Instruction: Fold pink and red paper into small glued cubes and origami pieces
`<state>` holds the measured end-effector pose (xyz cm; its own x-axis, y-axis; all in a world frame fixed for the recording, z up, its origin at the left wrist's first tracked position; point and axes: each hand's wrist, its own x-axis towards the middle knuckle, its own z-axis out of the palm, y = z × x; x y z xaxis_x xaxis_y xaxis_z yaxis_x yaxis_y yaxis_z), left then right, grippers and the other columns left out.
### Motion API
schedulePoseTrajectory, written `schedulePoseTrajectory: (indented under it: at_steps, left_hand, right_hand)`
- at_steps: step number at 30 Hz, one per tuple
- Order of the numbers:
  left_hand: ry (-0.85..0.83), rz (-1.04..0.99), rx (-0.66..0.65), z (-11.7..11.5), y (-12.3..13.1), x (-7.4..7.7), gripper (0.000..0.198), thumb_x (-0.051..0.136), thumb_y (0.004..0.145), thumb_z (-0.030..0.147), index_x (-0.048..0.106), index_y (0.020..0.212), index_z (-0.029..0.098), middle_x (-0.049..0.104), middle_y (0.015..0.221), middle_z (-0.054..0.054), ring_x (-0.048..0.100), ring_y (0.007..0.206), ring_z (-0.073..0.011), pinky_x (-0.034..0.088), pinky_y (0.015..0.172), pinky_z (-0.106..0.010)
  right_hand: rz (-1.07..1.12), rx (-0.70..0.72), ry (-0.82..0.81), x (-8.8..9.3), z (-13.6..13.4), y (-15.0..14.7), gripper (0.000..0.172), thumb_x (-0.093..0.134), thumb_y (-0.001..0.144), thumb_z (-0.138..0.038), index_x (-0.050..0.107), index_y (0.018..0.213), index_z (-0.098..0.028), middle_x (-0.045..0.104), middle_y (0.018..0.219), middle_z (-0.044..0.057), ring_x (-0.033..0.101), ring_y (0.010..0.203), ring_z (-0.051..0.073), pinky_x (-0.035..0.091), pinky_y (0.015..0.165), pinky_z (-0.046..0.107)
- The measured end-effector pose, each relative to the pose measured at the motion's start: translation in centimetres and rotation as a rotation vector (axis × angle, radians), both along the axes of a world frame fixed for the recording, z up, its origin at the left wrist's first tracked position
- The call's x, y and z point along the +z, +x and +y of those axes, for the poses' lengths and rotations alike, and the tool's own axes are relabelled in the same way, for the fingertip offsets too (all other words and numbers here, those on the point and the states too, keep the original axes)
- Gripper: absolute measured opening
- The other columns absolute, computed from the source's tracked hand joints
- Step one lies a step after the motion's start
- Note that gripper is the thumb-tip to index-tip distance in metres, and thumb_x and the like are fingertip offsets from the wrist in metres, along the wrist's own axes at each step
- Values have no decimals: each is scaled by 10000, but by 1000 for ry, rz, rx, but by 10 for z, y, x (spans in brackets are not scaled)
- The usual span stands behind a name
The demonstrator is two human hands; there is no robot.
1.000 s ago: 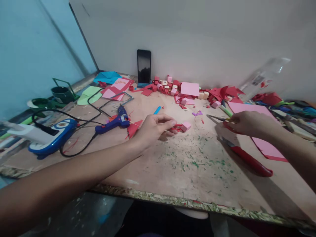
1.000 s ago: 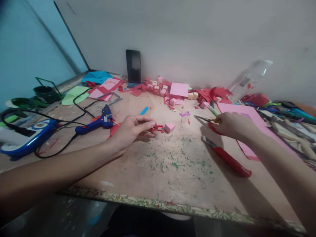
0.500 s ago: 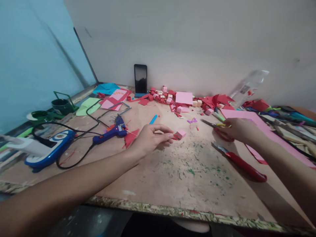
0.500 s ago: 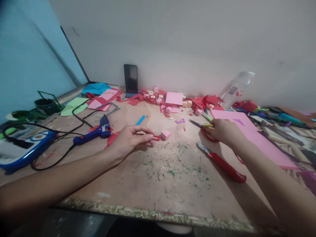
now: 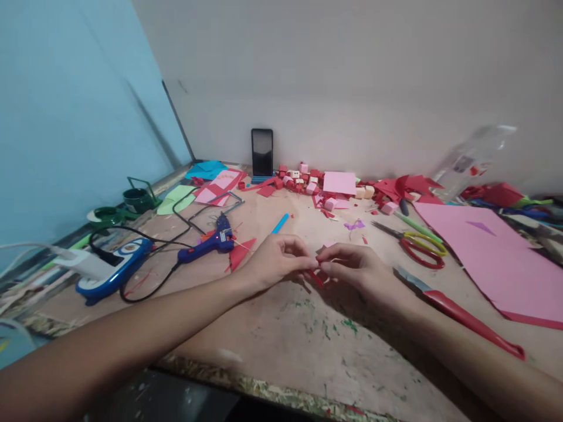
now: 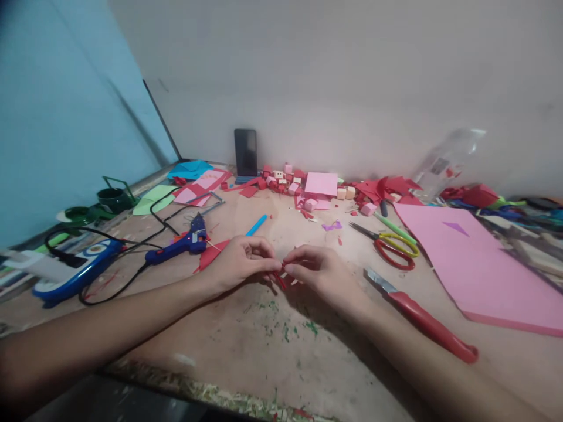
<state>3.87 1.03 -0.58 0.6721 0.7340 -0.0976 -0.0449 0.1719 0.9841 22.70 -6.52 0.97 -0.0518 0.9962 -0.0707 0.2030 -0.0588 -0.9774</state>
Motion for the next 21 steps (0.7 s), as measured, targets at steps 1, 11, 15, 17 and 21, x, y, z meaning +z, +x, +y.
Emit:
schedulePoseTrajectory:
  at_steps: [1, 11, 15, 17, 21]
  left_hand:
    - [-10, -5, -18, -1, 0, 0, 279, 918, 718, 275, 679, 755, 135, 745, 692, -17, 718, 612, -118, 587, 610, -204]
    - [104, 115, -43, -4, 0, 2, 347, 879, 775, 404, 636, 778, 157, 715, 628, -14, 672, 533, -118, 536, 515, -196]
    - [209, 116, -43, -6, -1, 4, 260, 796, 852, 387, 670, 808, 164, 630, 590, 32, 587, 505, -92, 475, 481, -182]
    - [256, 106, -27, -8, -3, 7, 233, 743, 893, 390, 689, 841, 170, 656, 655, 17, 608, 563, -105, 502, 532, -204]
    - [657, 168, 29, -10, -8, 12, 192, 788, 864, 339, 696, 807, 180, 710, 784, -20, 629, 681, -136, 507, 635, -244]
  right_hand:
    - [76, 1, -44, -4, -1, 1, 253, 812, 792, -403, 747, 896, -182, 747, 864, 43, 688, 758, 175, 549, 699, 296]
    - [121, 9, -19, -5, -8, -4, 257, 794, 821, -415, 796, 998, -229, 786, 952, 63, 717, 769, 189, 574, 679, 303]
    - [-15, -51, 139, -8, -11, -7, 202, 738, 855, -417, 782, 863, -221, 777, 874, 52, 710, 731, 187, 571, 655, 293]
    - [-24, -117, 153, -10, -12, -7, 202, 727, 848, -408, 747, 823, -209, 763, 826, 45, 705, 695, 183, 561, 607, 280]
    - [0, -217, 157, -14, -12, -6, 261, 741, 826, -427, 747, 960, -203, 760, 820, 39, 690, 623, 169, 558, 567, 282]
